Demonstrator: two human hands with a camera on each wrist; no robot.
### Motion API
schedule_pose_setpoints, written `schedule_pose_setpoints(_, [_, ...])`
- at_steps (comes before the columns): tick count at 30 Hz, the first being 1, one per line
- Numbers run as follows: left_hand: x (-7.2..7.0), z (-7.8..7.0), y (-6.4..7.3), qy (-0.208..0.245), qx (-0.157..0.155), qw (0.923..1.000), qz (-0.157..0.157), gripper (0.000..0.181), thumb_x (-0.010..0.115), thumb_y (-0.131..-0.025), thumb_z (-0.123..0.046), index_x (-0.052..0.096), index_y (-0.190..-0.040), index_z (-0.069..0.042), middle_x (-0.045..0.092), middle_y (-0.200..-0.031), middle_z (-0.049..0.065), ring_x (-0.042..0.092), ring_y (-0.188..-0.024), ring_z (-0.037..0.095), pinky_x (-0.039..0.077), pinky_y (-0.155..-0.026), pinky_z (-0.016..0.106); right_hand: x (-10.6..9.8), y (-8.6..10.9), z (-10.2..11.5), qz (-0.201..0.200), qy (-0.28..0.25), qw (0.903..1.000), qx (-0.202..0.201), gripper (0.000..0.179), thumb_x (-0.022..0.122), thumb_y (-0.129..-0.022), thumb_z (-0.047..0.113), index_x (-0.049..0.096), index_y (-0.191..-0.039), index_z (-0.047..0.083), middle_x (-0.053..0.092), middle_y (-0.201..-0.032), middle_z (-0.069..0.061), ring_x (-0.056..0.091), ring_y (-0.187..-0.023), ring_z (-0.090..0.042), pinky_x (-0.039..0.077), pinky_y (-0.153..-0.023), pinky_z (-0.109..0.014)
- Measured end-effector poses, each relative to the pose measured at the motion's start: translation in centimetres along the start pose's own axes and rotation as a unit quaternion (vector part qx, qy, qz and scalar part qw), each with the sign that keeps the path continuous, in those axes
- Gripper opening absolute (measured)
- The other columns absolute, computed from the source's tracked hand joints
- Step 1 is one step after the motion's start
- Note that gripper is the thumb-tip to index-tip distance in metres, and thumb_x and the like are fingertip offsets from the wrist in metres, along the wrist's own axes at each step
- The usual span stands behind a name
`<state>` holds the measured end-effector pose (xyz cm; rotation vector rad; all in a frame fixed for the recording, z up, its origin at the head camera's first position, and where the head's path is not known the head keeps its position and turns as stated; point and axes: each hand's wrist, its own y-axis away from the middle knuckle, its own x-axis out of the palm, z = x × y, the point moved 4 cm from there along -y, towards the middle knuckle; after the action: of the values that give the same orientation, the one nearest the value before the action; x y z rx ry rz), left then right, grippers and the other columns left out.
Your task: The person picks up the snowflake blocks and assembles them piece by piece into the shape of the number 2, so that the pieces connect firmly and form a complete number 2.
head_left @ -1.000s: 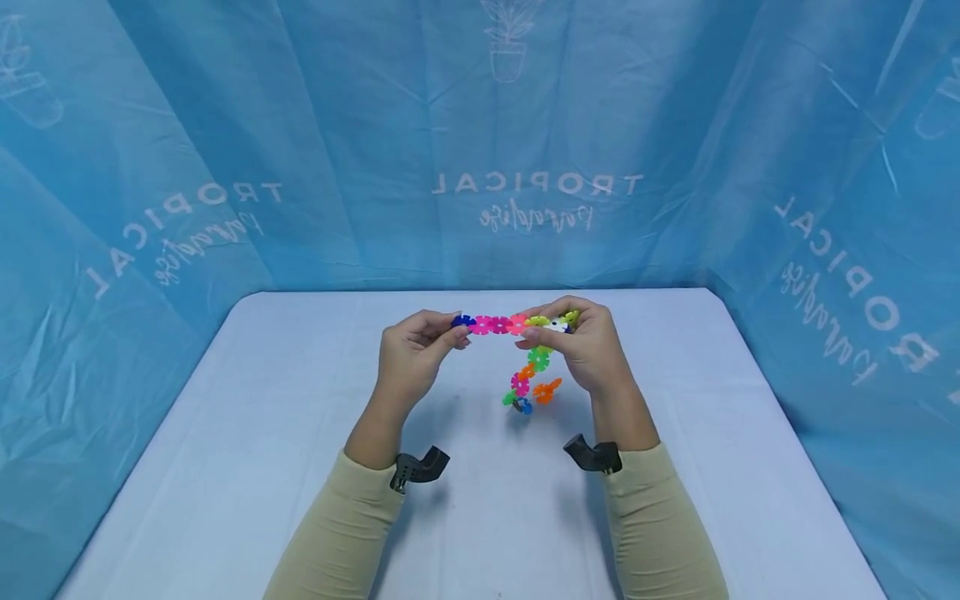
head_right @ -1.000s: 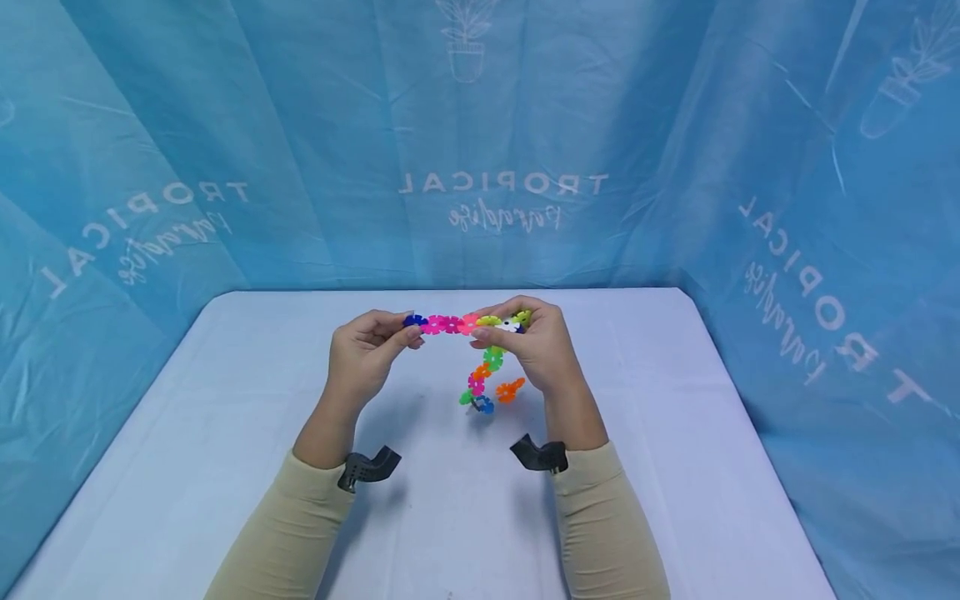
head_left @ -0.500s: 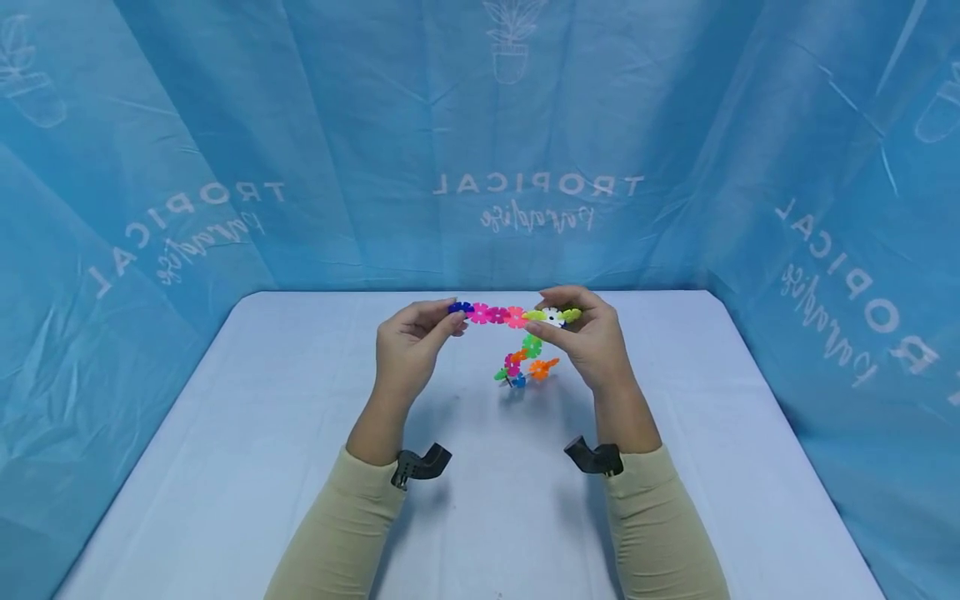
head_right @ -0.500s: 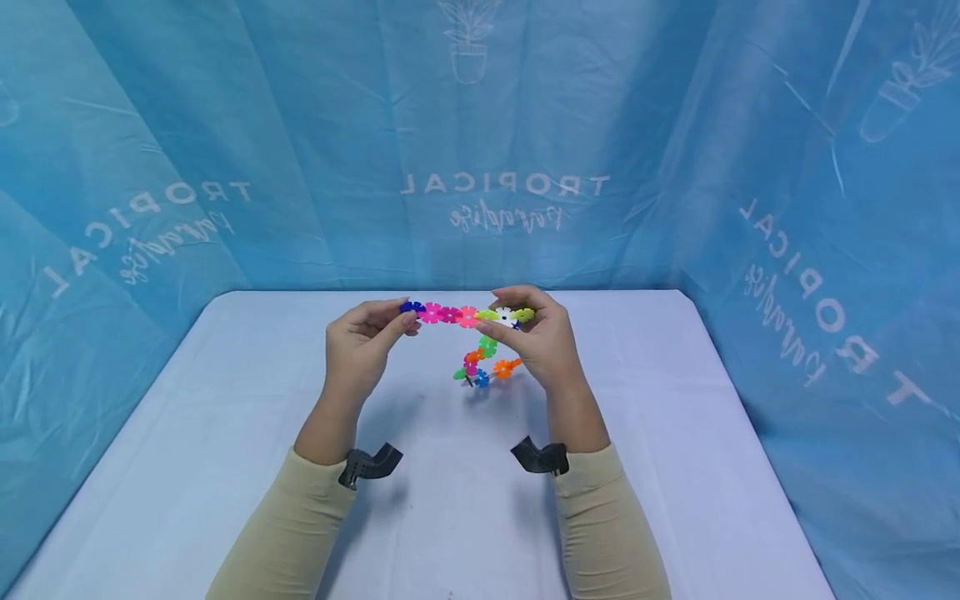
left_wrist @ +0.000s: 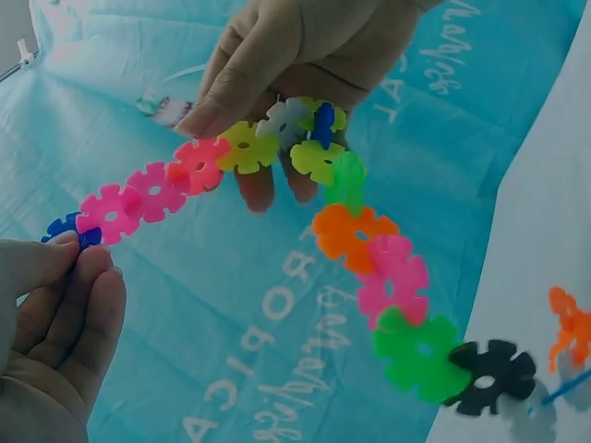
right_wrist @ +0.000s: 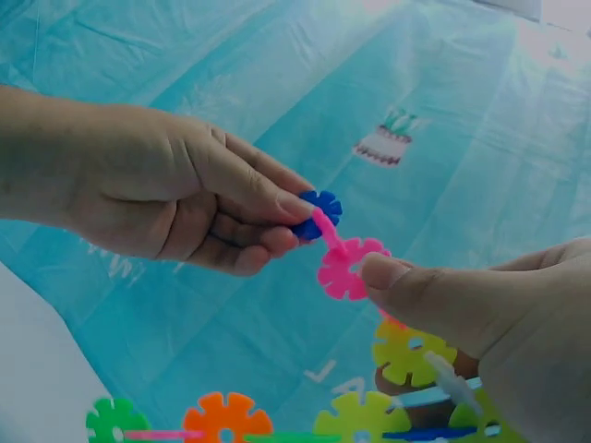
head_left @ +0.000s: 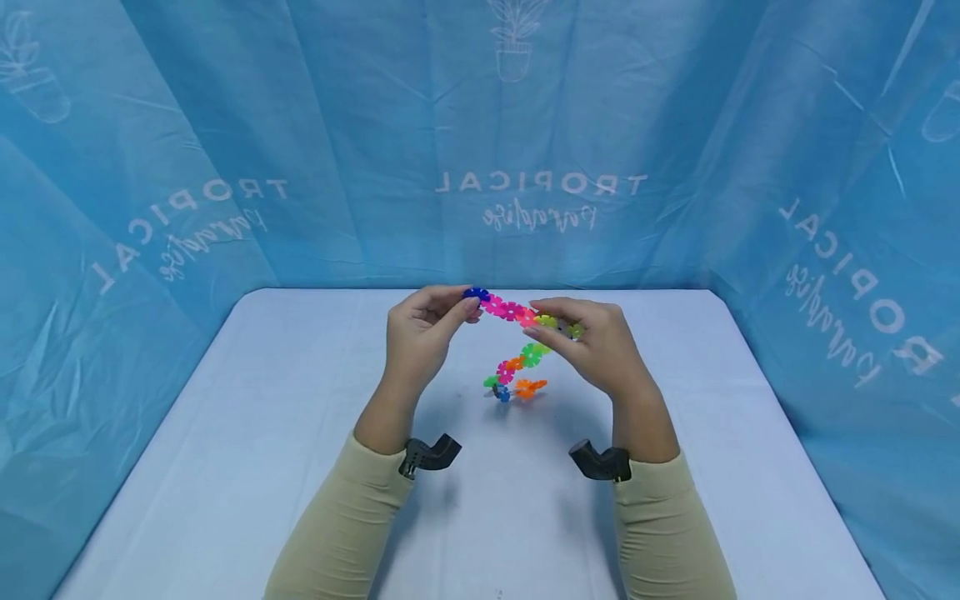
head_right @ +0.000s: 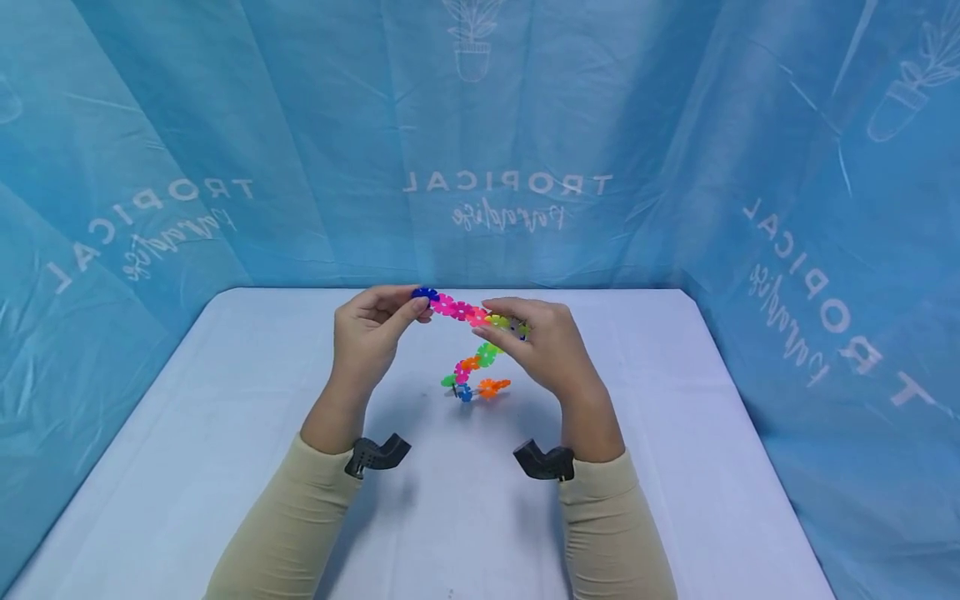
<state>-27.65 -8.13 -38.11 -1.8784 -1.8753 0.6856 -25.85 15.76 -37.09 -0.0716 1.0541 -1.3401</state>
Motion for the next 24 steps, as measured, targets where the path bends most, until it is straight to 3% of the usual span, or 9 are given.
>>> schedule_pose_setpoints(5, [0.5, -0.2, 0.1, 0.000, -0.007, 0.9999, 0.015, 0.018, 0.080, -0.097, -0.013, 0.078, -0.114, -0.006, 0.077, -0.099, 0.000, 0.076, -0.086, 0.021, 0.061, -0.084, 0.036, 0.2, -0.1, 0.4, 0.036, 0.002, 0.9992, -0.019, 0.043, 0.086, -0.092, 0.023, 0.075, -0.129, 0.005, 0.076, -0.117, -0.003, 0.070, -0.089, -0.013, 0.061, -0.075, -0.033])
schedule_pose_setpoints(12, [1.2, -1.6, -0.2, -0.016, 0.025, 0.9988, 0.039, 0.018, 0.079, -0.097, -0.010, 0.079, -0.114, -0.005, 0.077, -0.100, -0.002, 0.076, -0.086, 0.018, 0.062, -0.082, 0.036, 0.8, -0.2, 0.8, 0.063, -0.013, 0.9970, -0.044, 0.044, 0.083, -0.094, 0.023, 0.072, -0.134, 0.008, 0.076, -0.105, 0.003, 0.063, -0.075, -0.008, 0.058, -0.066, -0.028])
schedule_pose_setpoints(18, [1.5, -3.0, -0.9, -0.031, 0.051, 0.9964, 0.060, 0.019, 0.080, -0.096, -0.008, 0.079, -0.115, -0.005, 0.078, -0.099, -0.001, 0.075, -0.087, 0.015, 0.062, -0.080, 0.035, 0.6, -0.1, 0.8, 0.038, -0.048, 0.9961, -0.063, 0.035, 0.080, -0.096, 0.013, 0.074, -0.130, 0.006, 0.077, -0.108, 0.000, 0.068, -0.080, -0.011, 0.060, -0.067, -0.030])
schedule_pose_setpoints(24, [1.6, -3.7, -1.3, -0.042, 0.042, 0.9943, 0.089, 0.022, 0.078, -0.099, -0.013, 0.077, -0.120, -0.006, 0.077, -0.102, -0.003, 0.074, -0.091, 0.013, 0.061, -0.081, 0.036, -0.1, 0.2, -0.1, 0.015, -0.132, 0.9902, -0.041, 0.038, 0.078, -0.095, 0.003, 0.072, -0.133, 0.004, 0.075, -0.094, -0.002, 0.072, -0.076, -0.017, 0.061, -0.067, -0.032])
